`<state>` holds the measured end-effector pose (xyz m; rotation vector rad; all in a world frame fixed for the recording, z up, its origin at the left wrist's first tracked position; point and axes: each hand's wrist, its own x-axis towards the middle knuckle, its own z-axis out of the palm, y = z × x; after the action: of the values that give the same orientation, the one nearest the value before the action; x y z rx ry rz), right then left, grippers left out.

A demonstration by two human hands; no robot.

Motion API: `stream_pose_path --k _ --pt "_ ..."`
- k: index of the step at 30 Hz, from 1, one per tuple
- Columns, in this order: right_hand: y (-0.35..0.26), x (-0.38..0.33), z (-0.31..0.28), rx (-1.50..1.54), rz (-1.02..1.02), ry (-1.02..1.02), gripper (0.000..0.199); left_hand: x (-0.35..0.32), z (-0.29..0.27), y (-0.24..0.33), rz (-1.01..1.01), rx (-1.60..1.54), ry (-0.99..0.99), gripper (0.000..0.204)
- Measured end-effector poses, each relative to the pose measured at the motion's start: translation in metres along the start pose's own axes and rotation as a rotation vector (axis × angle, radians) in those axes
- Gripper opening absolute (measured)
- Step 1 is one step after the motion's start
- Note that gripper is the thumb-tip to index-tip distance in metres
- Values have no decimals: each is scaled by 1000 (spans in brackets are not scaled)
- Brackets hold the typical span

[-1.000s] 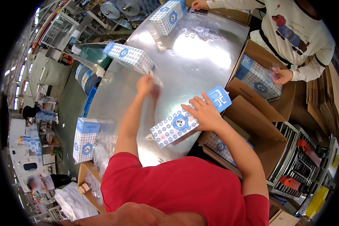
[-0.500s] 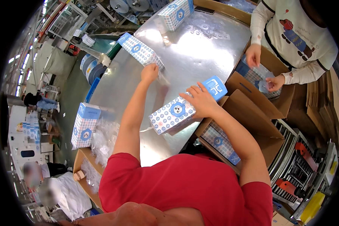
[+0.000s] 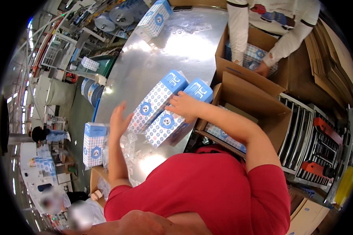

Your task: The person packs small blue-and-white patterned boxes into a larger cardboard shipping box on a metal table. They repeatedly pick up the small boxes, place them into the larger box, and then close the flaps of the larger box. Another person is visible in the background working at a separate station.

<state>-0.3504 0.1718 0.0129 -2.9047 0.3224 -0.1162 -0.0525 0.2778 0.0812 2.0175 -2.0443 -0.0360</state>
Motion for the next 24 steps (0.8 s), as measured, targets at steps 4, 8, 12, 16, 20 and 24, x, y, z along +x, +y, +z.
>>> stream_pose_path --k 4,8,12,16,20,24 --pt "-33 -46 -30 14 23 106 74 74 56 71 161 98 -107 105" --pt "-46 -187 -103 184 388 595 82 88 84 90 369 -148 -188 93" --pt "-85 -365 -61 1199 772 1124 85 83 64 132 797 -459 167 79" --pt "-124 -443 41 1529 995 1887 75 94 85 180 735 -894 -174 88" --pt "-136 -409 43 1339 1090 2133 69 86 118 296 1211 -612 -619 85" --pt "-142 -383 2 1451 1117 1962 59 9 266 323 1058 -631 -1433 91"
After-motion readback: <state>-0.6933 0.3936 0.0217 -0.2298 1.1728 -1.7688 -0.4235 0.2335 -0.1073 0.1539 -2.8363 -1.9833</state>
